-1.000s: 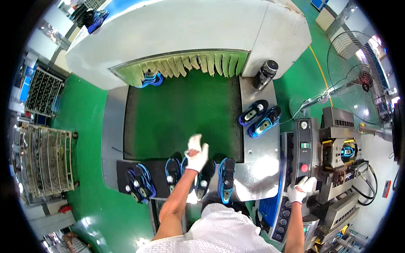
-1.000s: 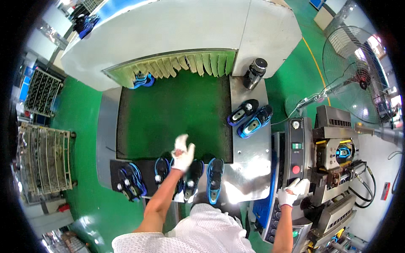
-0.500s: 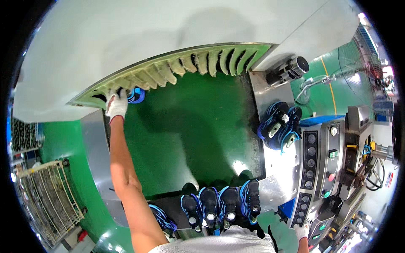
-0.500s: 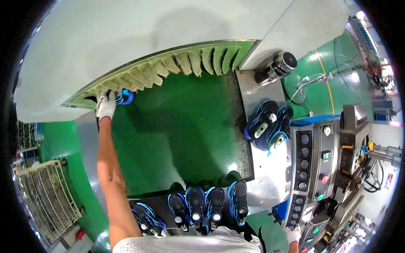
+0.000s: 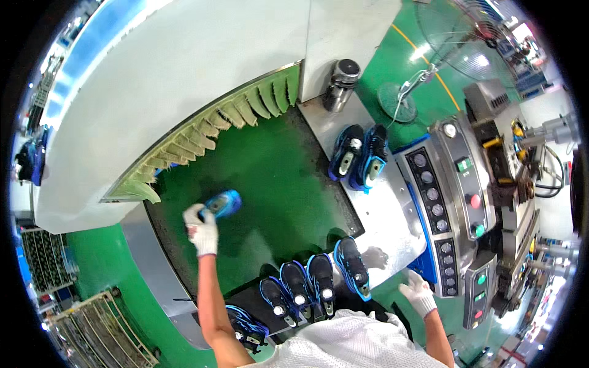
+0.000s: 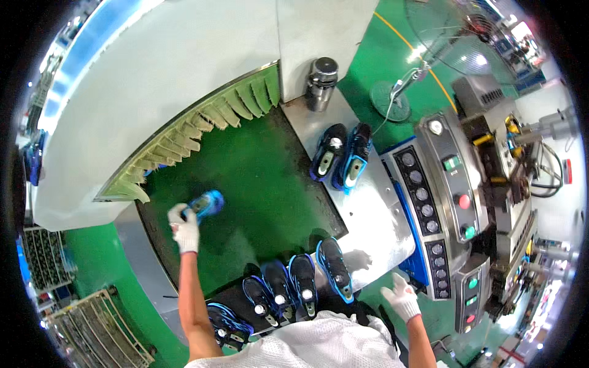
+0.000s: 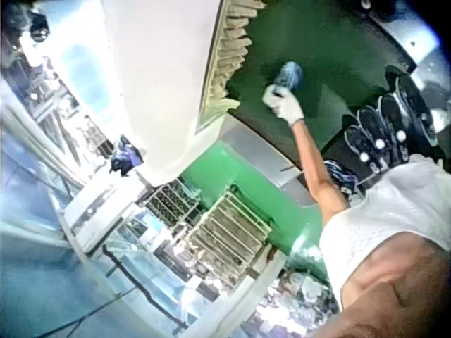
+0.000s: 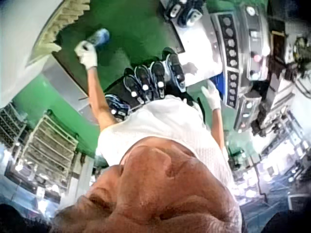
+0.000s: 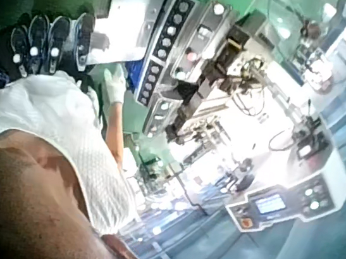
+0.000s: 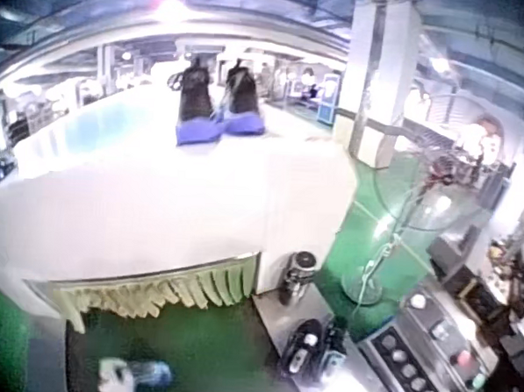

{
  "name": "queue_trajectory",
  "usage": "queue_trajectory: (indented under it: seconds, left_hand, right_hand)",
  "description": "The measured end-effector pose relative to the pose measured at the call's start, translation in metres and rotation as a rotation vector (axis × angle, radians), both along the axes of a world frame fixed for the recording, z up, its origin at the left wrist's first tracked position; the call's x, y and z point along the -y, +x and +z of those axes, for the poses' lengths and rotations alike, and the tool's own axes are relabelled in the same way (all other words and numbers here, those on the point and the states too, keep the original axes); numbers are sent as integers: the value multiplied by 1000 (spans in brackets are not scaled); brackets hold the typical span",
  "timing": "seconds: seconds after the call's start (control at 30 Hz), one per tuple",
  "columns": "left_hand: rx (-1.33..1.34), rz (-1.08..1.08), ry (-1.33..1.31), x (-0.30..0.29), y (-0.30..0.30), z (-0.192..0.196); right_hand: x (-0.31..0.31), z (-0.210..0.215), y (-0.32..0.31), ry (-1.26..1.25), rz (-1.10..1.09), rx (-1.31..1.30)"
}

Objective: The person repeatedly picks up blue and black shoes from a conveyor belt, places them into a machine fixture, and removes them after processing. The operator handles the shoes one at a time, moving them between the belt and the machine.

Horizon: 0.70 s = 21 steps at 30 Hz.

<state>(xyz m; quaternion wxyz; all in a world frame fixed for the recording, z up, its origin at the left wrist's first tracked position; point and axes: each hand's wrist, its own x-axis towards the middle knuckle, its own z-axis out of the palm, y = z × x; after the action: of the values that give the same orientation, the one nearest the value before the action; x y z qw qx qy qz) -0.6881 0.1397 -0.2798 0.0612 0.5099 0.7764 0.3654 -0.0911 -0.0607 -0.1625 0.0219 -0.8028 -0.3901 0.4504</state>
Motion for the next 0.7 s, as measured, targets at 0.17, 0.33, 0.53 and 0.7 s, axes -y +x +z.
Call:
queue_trajectory:
  seconds: [0.17, 0.33, 0.53, 0.7]
  left_hand:
    - [102, -606, -120, 47, 209, 87]
    - [378, -1312, -12, 84, 417, 181]
    - [427, -1833, 93, 106, 587, 302]
    - [572, -1786, -59, 139, 726, 328]
  right_hand:
    - [-67, 66, -99, 255, 532, -6]
    - [-47, 38, -25, 894, 323, 82]
    - [77, 148, 113, 421, -676, -301]
    - [212, 140, 167, 1131, -1323, -956]
